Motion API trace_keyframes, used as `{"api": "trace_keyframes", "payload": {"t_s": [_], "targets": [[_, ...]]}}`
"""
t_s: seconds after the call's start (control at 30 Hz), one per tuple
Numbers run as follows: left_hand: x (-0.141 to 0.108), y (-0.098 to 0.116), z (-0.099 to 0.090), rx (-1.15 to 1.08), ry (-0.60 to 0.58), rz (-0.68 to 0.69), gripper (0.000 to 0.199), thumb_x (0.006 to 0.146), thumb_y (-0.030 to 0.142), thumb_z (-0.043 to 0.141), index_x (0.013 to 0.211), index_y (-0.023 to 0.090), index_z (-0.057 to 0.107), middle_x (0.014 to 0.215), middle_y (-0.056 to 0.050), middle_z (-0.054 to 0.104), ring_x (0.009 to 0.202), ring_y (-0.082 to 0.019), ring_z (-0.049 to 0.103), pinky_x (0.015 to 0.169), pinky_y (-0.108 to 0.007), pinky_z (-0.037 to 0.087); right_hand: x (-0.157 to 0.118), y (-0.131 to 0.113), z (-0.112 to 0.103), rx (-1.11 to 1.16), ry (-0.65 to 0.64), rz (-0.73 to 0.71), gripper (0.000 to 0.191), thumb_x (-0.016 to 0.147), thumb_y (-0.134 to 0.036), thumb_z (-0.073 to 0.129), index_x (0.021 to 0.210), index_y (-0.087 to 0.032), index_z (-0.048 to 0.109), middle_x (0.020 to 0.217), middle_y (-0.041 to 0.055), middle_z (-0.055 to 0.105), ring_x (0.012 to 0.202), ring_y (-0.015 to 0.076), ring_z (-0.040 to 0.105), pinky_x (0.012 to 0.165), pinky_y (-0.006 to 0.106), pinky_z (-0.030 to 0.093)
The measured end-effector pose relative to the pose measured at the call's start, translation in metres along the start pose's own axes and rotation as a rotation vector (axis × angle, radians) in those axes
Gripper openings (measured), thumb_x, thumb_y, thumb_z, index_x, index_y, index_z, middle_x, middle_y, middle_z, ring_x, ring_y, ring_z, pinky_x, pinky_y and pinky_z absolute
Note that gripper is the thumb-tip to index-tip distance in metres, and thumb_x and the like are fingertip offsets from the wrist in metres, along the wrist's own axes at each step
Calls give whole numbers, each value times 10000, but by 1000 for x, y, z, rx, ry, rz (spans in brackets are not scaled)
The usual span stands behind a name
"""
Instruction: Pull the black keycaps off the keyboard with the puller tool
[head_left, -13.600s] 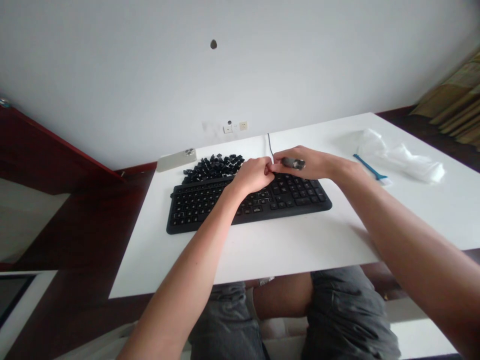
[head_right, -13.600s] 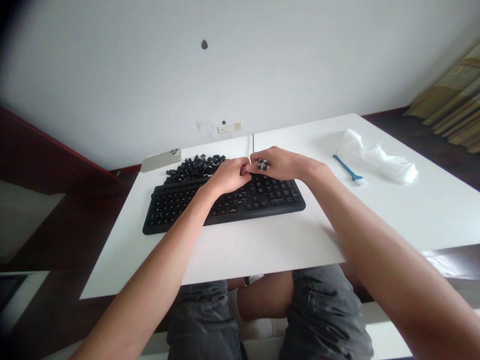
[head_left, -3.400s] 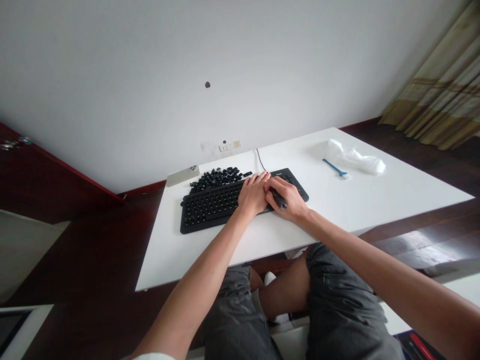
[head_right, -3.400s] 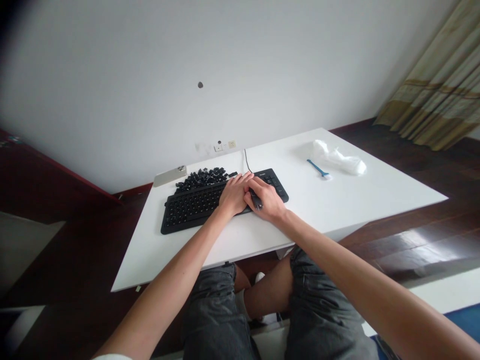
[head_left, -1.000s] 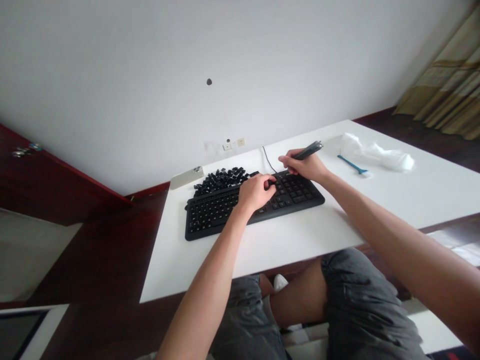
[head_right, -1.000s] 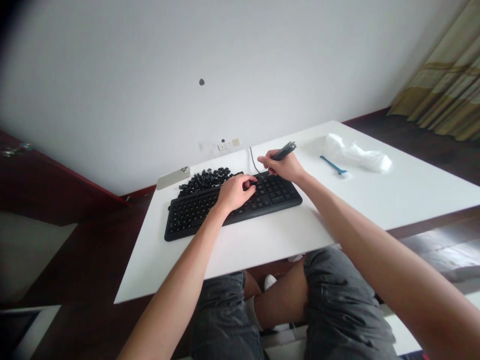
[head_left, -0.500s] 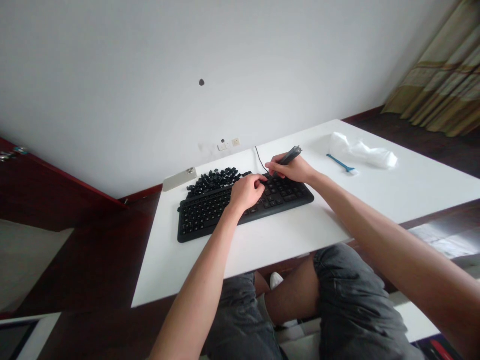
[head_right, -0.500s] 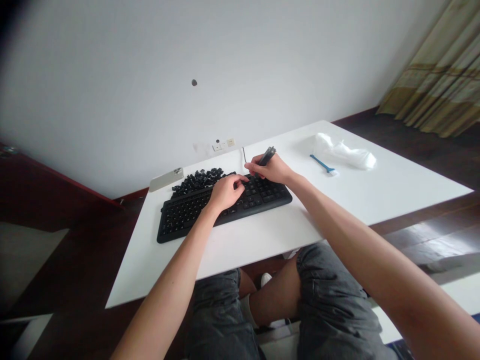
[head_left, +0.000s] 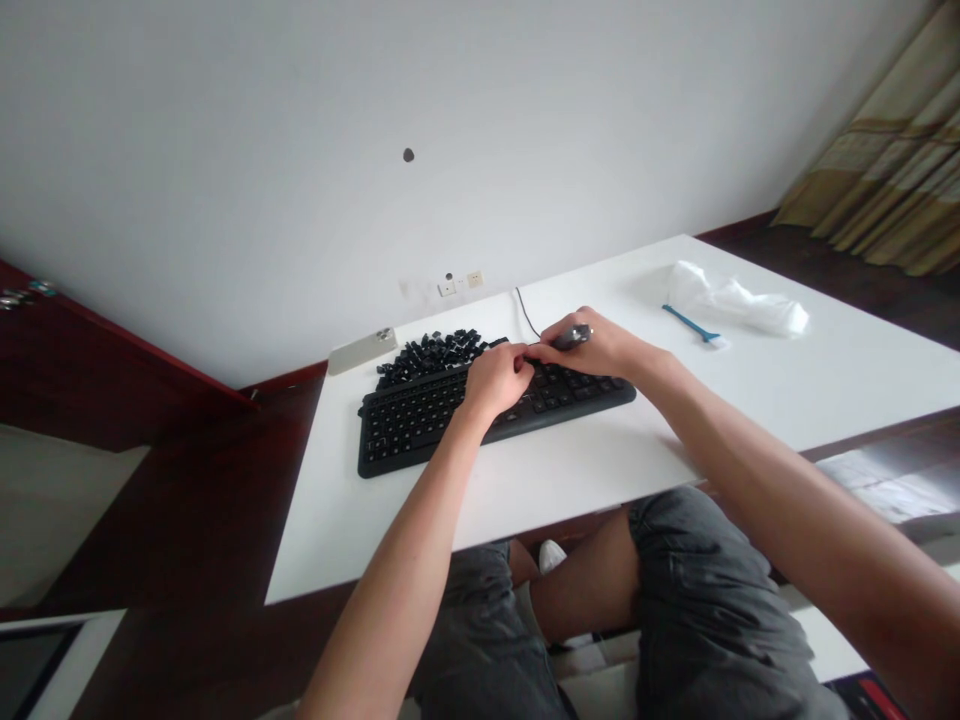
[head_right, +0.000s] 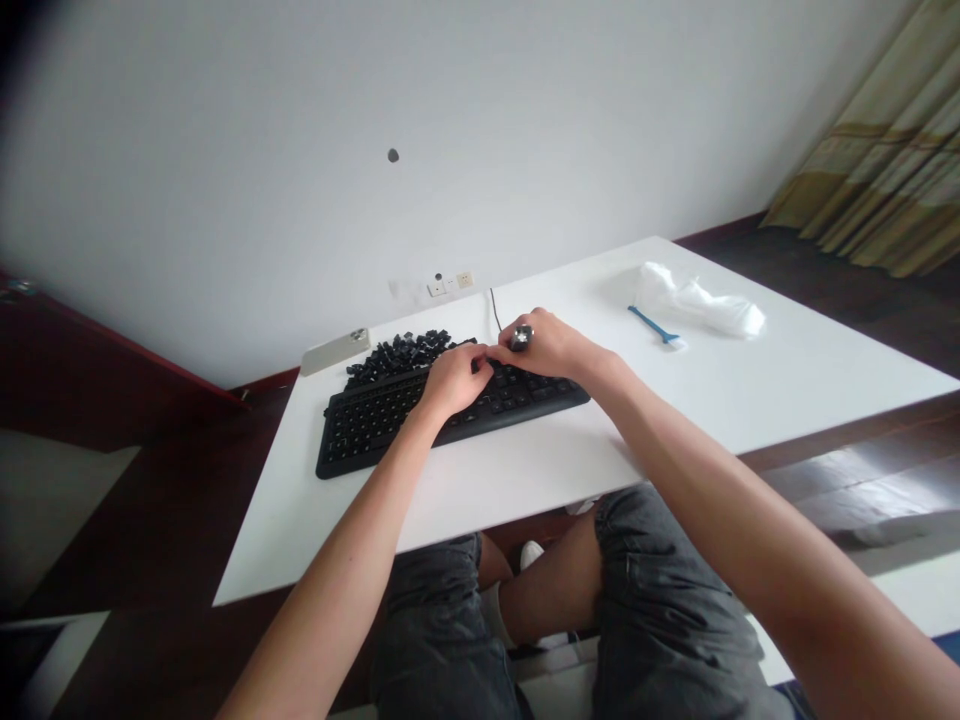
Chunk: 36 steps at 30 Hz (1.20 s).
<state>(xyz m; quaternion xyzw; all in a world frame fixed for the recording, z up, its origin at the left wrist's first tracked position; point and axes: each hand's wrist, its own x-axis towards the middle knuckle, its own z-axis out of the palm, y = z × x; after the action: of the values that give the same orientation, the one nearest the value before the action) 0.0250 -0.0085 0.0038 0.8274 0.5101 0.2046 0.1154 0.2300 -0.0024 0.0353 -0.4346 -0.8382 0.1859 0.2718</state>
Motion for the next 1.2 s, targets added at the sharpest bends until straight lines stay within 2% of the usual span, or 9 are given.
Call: {"api": "trace_keyframes", "payload": {"t_s": [0.13, 0.3, 0.5, 0.7, 0.8, 0.9, 1.0, 1.1, 1.2], "targets": [[-2, 0, -1, 11, 9, 32, 179, 989, 254, 593, 974, 273, 770, 915, -22, 753, 860, -225, 697, 711, -302, 466, -5, -15, 3, -192, -63, -111, 316, 988, -407, 590, 742, -254, 716, 673, 37, 681, 596, 179, 529, 634, 358, 315], [-4, -1, -1, -22, 30, 74, 197, 977, 219, 599, 1036, 270, 780, 971, -20, 754, 895, -213, 691, 736, -296, 471, -21, -21, 12, -321, -59, -127, 351, 1046, -333, 463, 771, -219, 649, 780, 68, 719, 644, 187, 565, 624, 353, 294], [-2, 0, 1, -54, 26, 16, 292, 951, 175, 605, 1126, 295, 805, 1047, -9, 778, 938, -207, 702, 800, -295, 508, -47, -22, 27, -404, 103, -1, 322, 1079, -392, 429, 1043, -221, 700, 893, 78, 745, 725, 214, 625, 619, 335, 323], [-4, 0, 3, -41, 38, 28, 302, 950, 179, 598, 1150, 296, 792, 1062, -12, 777, 920, -213, 700, 793, -311, 523, -54, -22, 37, -219, 242, 30, 362, 1084, -493, 465, 1057, -233, 715, 1050, 106, 735, 871, 235, 686, 725, 343, 465], [-6, 2, 3, -23, 58, 68, 350, 961, 172, 567, 1212, 298, 774, 1137, -28, 761, 955, -217, 692, 844, -320, 534, -51, -13, 40, -92, 314, 25, 353, 1069, -503, 497, 1071, -235, 727, 1034, 103, 732, 882, 243, 691, 803, 371, 508], [-7, 8, 6, 8, 99, 174, 365, 962, 157, 541, 1244, 242, 757, 1189, -69, 739, 1109, -247, 660, 1004, -353, 517, -50, -3, 43, 1, 357, 30, 338, 1050, -506, 531, 1087, -234, 729, 1067, 101, 744, 926, 261, 698, 857, 400, 519], [-5, 12, 12, 10, 109, 258, 412, 966, 202, 572, 1363, 193, 684, 1358, -102, 690, 1295, -267, 597, 1155, -391, 452, -49, 3, 47, 78, 396, 71, 278, 1027, -459, 569, 1127, -240, 708, 1075, 80, 760, 954, 267, 704, 888, 410, 523], [-4, 13, 17, 18, 64, 277, 480, 1027, 344, 569, 1479, 183, 584, 1547, -129, 583, 1441, -271, 511, 1239, -432, 383, -50, 5, 49, 106, 416, 85, 234, 1004, -407, 586, 1136, -244, 691, 1049, 66, 761, 926, 262, 702, 873, 405, 529], [-5, 14, 18, 45, -17, 258, 495, 1067, 405, 520, 1523, 215, 543, 1627, -119, 517, 1502, -275, 461, 1262, -483, 356, -51, 4, 48, 108, 385, 4, 240, 1022, -411, 555, 1100, -247, 712, 1068, 76, 749, 948, 267, 694, 895, 410, 525]]}}
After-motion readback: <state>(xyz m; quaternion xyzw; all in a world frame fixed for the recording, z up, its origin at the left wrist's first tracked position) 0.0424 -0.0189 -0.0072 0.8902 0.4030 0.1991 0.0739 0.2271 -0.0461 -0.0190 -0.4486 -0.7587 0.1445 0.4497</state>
